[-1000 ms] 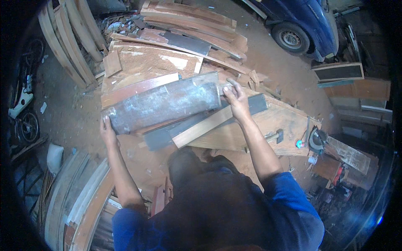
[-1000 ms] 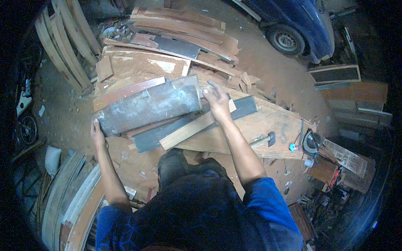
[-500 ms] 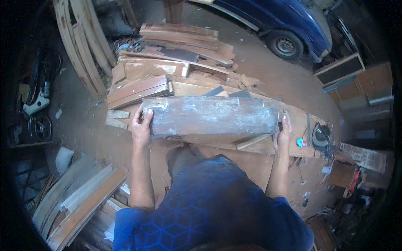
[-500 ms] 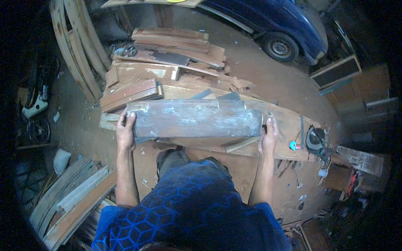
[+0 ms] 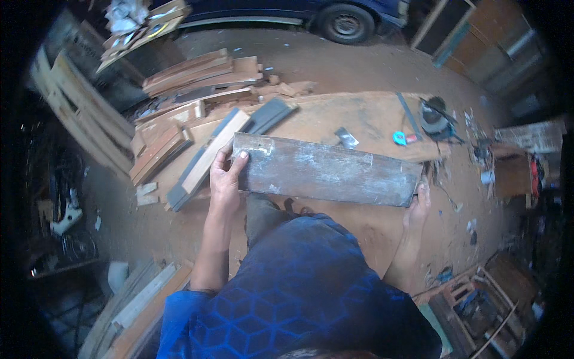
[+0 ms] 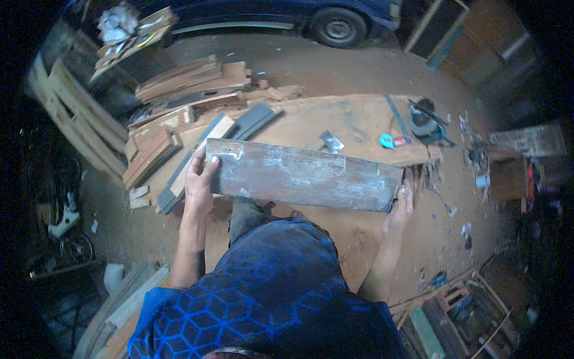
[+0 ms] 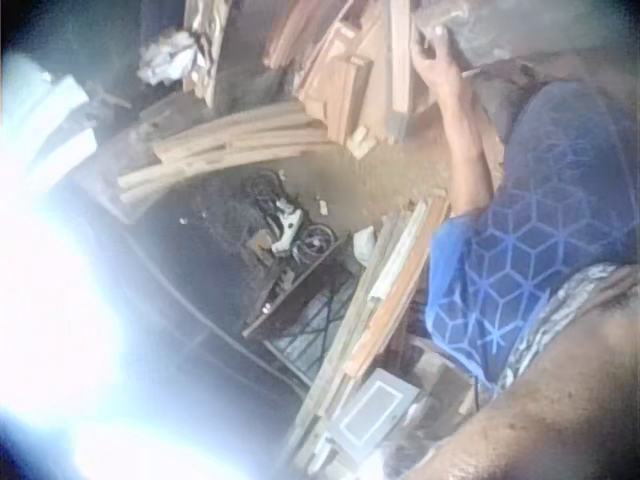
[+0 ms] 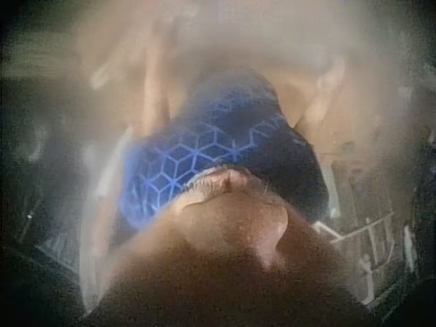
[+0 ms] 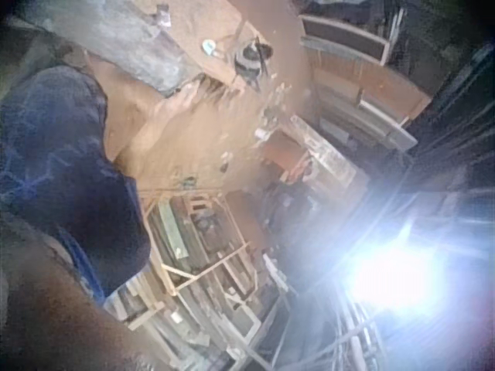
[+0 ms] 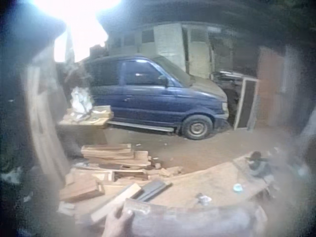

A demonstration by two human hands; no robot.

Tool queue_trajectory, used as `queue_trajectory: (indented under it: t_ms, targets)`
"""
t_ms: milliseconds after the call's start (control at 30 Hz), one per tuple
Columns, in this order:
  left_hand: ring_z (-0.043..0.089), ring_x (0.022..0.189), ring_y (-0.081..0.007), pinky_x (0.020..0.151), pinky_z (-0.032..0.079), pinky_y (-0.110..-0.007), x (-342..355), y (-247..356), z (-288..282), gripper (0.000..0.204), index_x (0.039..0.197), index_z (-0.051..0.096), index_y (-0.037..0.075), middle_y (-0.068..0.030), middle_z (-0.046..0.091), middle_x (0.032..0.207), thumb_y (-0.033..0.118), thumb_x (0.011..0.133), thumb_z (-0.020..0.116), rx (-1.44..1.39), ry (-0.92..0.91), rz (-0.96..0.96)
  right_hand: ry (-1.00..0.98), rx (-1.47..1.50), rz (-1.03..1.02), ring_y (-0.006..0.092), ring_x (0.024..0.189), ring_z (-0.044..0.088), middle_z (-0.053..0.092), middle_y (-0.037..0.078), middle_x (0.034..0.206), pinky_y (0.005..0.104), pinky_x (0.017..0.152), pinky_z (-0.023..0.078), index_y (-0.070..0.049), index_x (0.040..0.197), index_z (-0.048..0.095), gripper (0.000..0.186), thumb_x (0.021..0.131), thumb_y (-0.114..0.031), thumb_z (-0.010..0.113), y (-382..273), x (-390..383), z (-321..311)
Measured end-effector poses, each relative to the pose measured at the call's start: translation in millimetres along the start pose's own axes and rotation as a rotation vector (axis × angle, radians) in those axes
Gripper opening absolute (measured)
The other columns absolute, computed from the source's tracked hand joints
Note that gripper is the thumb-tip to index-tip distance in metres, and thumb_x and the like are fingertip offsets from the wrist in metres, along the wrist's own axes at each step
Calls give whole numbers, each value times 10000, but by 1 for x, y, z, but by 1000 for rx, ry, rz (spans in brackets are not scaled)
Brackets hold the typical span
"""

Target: The person measures and cuts wooden planks using a circular saw in a cluttered workshop. They use a tape measure and a square to mark the wood, then cut it into smaller pieces, stacking the finished sections.

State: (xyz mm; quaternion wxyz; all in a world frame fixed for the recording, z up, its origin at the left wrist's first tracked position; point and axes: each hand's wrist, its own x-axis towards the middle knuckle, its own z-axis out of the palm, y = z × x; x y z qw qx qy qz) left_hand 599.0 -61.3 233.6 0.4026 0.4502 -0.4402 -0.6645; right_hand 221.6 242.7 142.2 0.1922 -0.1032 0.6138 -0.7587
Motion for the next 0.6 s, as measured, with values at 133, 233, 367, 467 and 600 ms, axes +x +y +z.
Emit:
queue_trajectory:
  t_ms: [133,233,367,467,600]
  targets:
    - [627,1085,-170,960,505,-334,2,-39,40,490,1355,601,40,-93,669,1196,182,917,769,51,-70,-50,212,12,75,225,1354,512,540,135,1484,376,1139,395,45,1515,426,546,1058,-211,584,-25,-13,-46]
    - [629,1074,-165,952,502,-327,13,-54,70,493,1366,601,48,-91,669,1200,179,920,764,55,-100,-145,275,-12,68,228,1346,524,552,143,1470,379,1136,403,49,1509,429,539,1062,-210,580,-33,-18,-73]
    - [589,1163,-201,1012,457,-366,41,-90,75,501,1389,575,39,-97,638,1263,298,976,689,299,-116,-94,273,-12,55,227,1322,547,579,142,1433,369,1121,420,46,1485,458,492,1065,-185,566,-28,-3,-89]
    - [559,1229,-215,1047,428,-382,58,-108,93,491,1389,558,49,-101,619,1301,339,1003,644,290,-39,-221,268,-60,96,223,1288,577,598,130,1405,357,1098,441,20,1460,502,435,1066,-158,551,-28,31,-64]
    - [560,1270,-245,1142,398,-434,105,-162,80,444,1388,556,98,-85,610,1334,318,1013,644,106,-57,-291,109,12,172,225,1316,554,601,112,1410,385,1122,423,-20,1482,501,463,1058,-187,578,-41,85,-46]
